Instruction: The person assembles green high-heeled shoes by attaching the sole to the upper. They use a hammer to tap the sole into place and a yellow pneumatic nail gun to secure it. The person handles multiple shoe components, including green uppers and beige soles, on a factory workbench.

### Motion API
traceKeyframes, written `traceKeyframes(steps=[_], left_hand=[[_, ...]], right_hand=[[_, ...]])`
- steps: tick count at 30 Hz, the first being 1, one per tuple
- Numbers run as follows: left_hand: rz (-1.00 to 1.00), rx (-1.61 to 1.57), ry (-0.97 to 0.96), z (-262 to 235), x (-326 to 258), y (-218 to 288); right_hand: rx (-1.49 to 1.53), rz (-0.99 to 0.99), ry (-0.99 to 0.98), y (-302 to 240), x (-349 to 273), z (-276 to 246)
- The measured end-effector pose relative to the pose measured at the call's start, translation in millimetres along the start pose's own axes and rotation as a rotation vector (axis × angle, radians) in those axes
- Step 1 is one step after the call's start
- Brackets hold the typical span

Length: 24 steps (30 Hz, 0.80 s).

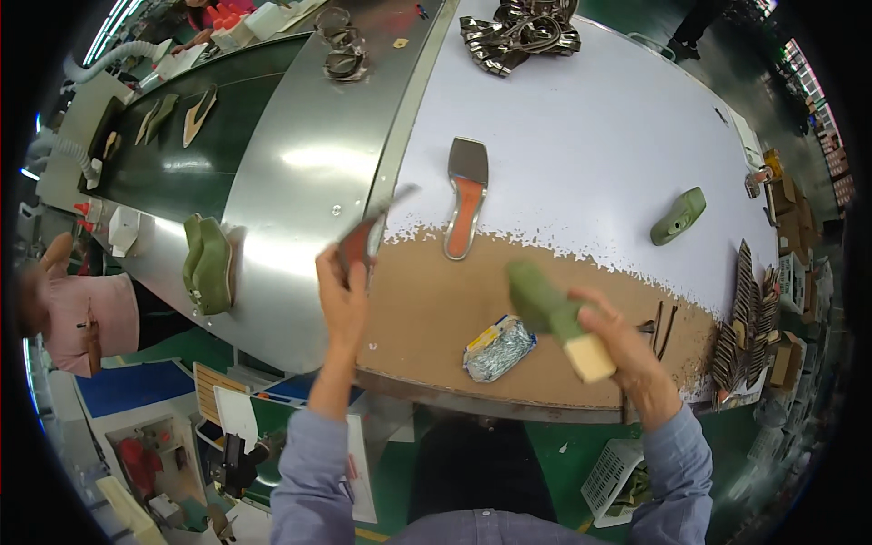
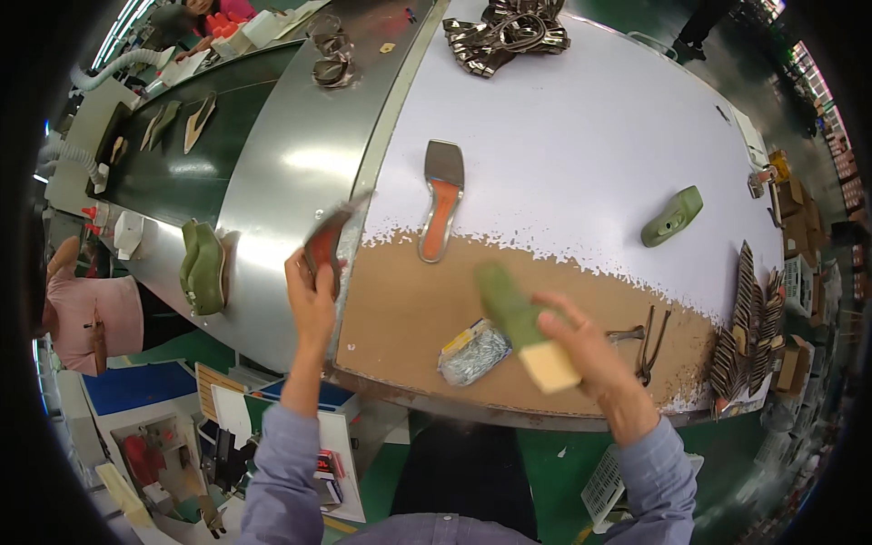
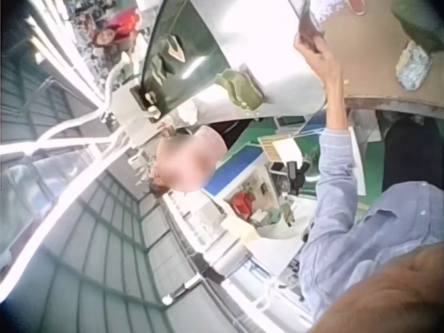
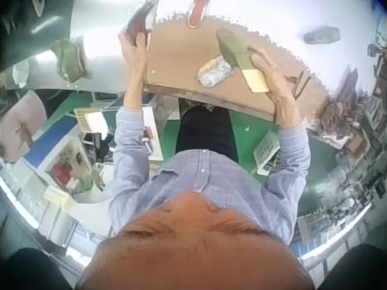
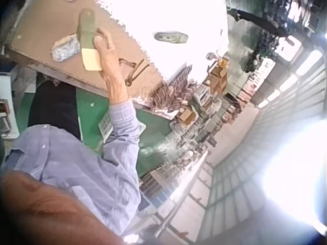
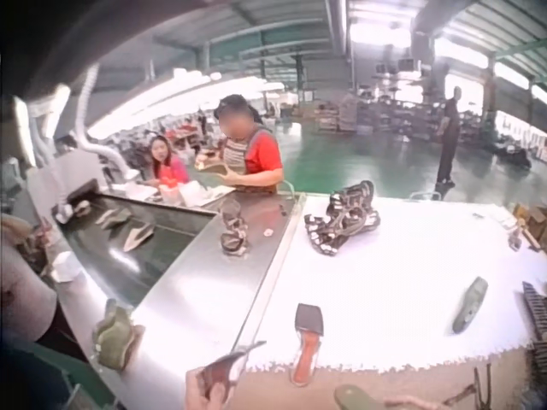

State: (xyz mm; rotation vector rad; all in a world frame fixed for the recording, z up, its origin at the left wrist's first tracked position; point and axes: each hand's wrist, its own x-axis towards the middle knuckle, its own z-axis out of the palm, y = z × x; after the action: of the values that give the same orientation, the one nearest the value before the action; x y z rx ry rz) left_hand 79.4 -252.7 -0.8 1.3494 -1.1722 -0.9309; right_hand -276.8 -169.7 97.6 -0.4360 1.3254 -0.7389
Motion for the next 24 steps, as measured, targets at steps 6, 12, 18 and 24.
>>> traceKeyframes(steps=[6,12,18,24], left_hand=[[0.049,0.130,-0.957,-33.9,-138.0,96.9],[-0.753,-0.790,-0.531,-60.2,-231.8,21.1],[-1.067,-1.223,-0.146,-21.7,-255.4,24.0],[-0.320,-0.783,-0.519,-8.4,-205.7,39.2]], right_hand=[[0.204,0.537,-0.417,40.7,-77.5,85.0],[0.585,0.454,-0.547,111.6,-75.9,132.1],[-0.102,-0.083,-0.350,207.0,-101.4,117.9],[-0.619,-0.510,0.120,217.9,-110.3,84.5]])
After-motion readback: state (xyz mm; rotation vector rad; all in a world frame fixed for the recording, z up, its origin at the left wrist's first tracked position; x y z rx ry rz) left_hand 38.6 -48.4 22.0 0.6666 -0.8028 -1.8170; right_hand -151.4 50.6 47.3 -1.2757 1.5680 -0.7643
